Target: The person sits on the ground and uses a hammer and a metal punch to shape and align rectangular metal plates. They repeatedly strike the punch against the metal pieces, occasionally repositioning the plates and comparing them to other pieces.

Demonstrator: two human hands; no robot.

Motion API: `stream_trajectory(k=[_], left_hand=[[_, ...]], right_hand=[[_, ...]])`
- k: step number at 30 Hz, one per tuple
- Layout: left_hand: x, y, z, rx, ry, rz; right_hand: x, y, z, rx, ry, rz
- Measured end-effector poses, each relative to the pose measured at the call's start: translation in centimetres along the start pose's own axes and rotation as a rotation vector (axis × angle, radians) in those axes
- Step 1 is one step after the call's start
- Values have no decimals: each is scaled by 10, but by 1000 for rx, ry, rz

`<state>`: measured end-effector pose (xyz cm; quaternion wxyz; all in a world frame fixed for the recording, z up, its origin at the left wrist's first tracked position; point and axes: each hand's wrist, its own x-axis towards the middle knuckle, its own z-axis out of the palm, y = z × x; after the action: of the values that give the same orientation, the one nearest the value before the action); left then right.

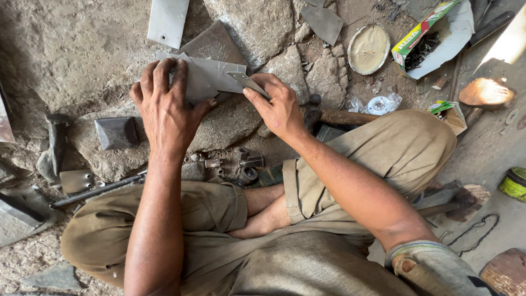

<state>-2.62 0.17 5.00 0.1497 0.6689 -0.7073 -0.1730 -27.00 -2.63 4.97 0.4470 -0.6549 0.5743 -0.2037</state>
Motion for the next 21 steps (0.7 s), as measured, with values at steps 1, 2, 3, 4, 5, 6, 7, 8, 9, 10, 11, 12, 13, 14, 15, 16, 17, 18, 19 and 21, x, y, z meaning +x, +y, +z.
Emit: stream_trajectory(k=[1,2,3,4,5,6,7,8,9,10,11,12,13,14,15,16,17,18,19,21], left_hand=[[0,0,0,0,1,1],[0,0,0,0,1,2],[0,0,0,1,-5,-3],[0,1,0,2,-9,-6],[1,0,0,3,-15,-11],[2,0,1,17,-20,-9],[2,0,2,29,-26,-7],[3,0,2,41,-30,-6],[4,0,3,71,-36,-7],[5,0,4,100,-43,-9],[5,0,5,131,-46,-14],[6,0,6,133,-41,-19],[6,0,6,132,-38,-22],[6,1,7,130,-35,-25],[6,2,8,135,-40,-35],[6,2,8,139,-48,-44],[6,3,9,145,-53,-52],[7,4,9,150,-50,-51],[8,4,10,155,-47,-52],[9,4,11,156,-41,-55]], right_hand=[[0,1,0,14,-4,17],[0,2,1,0,0,6],[-1,3,1,-13,3,-6],[-1,5,2,-28,7,-18],[-1,6,3,-28,13,-35],[-1,8,3,-29,18,-51],[-1,9,3,-30,23,-66],[0,10,2,-7,3,5],[0,11,0,16,-17,74],[1,11,-2,38,-39,144],[2,11,-6,74,-60,145],[4,10,-10,109,-79,145],[5,8,-14,143,-97,148],[8,6,-18,118,-92,79],[11,4,-21,93,-87,12],[14,2,-24,69,-82,-52],[17,0,-26,77,-84,-52],[21,-1,-26,85,-84,-54],[25,-2,-25,94,-86,-55],[32,-3,-21,65,-106,-39]])
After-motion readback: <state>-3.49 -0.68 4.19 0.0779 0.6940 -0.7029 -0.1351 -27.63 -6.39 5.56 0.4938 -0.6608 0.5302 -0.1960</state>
